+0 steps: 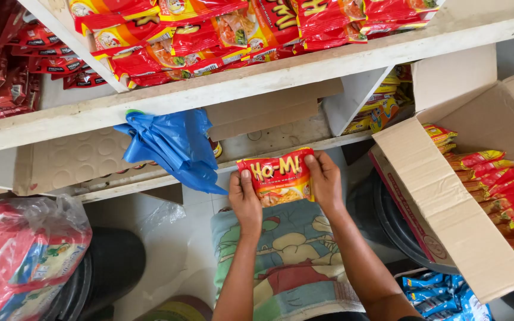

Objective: The recorder is organizing and stocking instant noodle packets onto shelves in a grocery store.

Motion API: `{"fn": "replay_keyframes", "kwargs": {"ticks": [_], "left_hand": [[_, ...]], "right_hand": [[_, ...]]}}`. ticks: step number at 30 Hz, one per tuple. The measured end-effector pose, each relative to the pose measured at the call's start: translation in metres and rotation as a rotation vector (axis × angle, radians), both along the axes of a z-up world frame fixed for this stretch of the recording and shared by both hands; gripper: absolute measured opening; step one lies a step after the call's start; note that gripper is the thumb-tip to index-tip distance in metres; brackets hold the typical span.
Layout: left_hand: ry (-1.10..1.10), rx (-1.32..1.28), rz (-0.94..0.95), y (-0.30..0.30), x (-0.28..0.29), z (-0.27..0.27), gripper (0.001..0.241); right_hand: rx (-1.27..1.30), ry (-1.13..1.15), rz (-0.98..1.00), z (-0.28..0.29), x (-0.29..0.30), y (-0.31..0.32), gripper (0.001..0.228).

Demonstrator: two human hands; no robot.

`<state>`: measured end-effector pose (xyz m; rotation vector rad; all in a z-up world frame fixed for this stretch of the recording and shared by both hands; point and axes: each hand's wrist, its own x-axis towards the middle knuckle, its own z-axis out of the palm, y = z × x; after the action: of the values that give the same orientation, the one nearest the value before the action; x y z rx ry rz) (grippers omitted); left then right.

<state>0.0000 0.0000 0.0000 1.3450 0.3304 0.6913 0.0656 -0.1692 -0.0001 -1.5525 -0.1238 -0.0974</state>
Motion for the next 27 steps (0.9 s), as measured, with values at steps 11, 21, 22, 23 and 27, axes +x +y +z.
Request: {"fn": "replay_keyframes", "kwargs": {"ticks": [11,21,22,23,27], "left_hand": [[0.069,0.421,0.130,0.009,-0.002,0.023,0.015],[-0.209,0.442,0.180,0.014,0.028,0.091,0.015],[-0.219,0.445,0.182,0.015,0.030,0.091,0.015],[-0.196,0.451,0.186,0.018,0.032,0.091,0.017],[-0.184,0.292,0.104,0.024,0.045,0.065,0.025]], "right_hand": [[-0.344,-0.265,-0.198,0.009,0.008,0.009,0.014],[-0.332,-0.392,-0.295,0.057,0.028,0.009,0.009],[-0.327,-0.401,-0.297,0.057,0.030,0.010,0.009],[-0.318,-0.407,-0.303,0.056,0.032,0.011,0.009],[-0.274,-0.416,-0.274,0.071,0.032,0.016,0.010]]}}
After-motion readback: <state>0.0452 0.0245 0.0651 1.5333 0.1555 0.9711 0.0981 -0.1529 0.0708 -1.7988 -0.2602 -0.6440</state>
